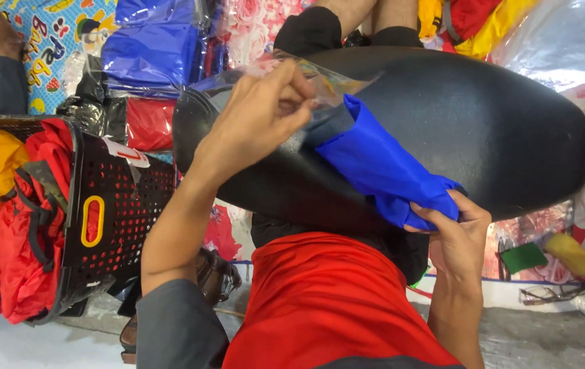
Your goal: The person stretches a blue fabric cover over a black object, folds the fabric, and inserts it into a clear plastic bag by hand.
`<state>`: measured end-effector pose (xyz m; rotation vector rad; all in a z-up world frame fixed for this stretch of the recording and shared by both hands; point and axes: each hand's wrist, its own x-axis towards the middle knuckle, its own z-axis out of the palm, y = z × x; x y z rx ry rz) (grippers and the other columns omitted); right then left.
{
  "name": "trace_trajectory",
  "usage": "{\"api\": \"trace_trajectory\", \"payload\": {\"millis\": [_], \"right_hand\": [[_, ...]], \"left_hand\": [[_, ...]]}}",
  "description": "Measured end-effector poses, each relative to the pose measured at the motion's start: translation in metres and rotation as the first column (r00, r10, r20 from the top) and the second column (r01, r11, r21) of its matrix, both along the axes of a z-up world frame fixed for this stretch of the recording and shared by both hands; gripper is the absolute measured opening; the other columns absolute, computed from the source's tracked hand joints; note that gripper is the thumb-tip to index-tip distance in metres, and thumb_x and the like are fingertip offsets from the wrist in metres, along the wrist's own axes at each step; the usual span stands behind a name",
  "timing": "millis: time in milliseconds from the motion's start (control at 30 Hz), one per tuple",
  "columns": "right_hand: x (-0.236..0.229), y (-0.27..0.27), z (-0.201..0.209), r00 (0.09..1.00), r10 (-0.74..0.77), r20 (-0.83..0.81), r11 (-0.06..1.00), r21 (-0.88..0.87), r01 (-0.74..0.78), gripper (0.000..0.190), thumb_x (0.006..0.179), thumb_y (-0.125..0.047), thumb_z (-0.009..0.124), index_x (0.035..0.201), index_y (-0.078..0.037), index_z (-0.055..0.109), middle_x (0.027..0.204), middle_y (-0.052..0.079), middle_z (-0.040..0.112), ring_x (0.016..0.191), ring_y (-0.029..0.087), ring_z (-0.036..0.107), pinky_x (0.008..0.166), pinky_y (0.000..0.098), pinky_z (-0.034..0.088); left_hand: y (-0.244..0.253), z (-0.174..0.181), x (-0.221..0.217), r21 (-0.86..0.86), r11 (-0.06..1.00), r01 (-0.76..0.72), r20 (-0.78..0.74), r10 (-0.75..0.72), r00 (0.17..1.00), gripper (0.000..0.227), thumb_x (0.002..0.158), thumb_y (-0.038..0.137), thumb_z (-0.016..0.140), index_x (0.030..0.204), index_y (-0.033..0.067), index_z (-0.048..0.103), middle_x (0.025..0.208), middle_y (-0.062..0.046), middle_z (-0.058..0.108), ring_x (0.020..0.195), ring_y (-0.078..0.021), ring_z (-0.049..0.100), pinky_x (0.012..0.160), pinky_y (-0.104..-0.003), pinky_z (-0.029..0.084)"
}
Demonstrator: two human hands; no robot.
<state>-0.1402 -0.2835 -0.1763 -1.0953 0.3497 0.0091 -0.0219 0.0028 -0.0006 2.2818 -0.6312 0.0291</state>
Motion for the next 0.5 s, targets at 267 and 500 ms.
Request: {"api": "trace_trajectory", "payload": {"millis": [267, 500], "right_hand": [[0.005, 0.026, 0.018, 0.989, -0.115, -0.088, 0.987, -0.118, 0.105, 0.027, 0.066, 0.014, 0.084, 0.083, -0.001, 0.07, 0.07, 0.01, 0.059, 0.063, 0.022, 0.07, 0.055, 0.0383, 0.066], [0.007, 0.023, 0.007, 0.988, -0.094, -0.122, 0.98, -0.185, 0.07, 0.025, 0.066, 0.013, 0.084, 0.083, 0.001, 0.07, 0.073, 0.015, 0.058, 0.061, 0.031, 0.071, 0.051, 0.0445, 0.064]], "left_hand": [[0.014, -0.024, -0.017, -0.034, 0.989, -0.143, 0.058, 0.145, 0.988, 0.015, 0.083, -0.002, 0.075, 0.092, 0.008, 0.069, 0.081, -0.006, 0.077, 0.078, -0.02, 0.077, 0.063, -0.03, 0.062], [0.004, -0.025, -0.025, -0.076, 0.975, -0.21, 0.283, 0.223, 0.933, 0.02, 0.087, 0.0, 0.076, 0.1, 0.0124, 0.068, 0.083, -0.001, 0.078, 0.076, -0.0151, 0.075, 0.07, -0.027, 0.064]]}}
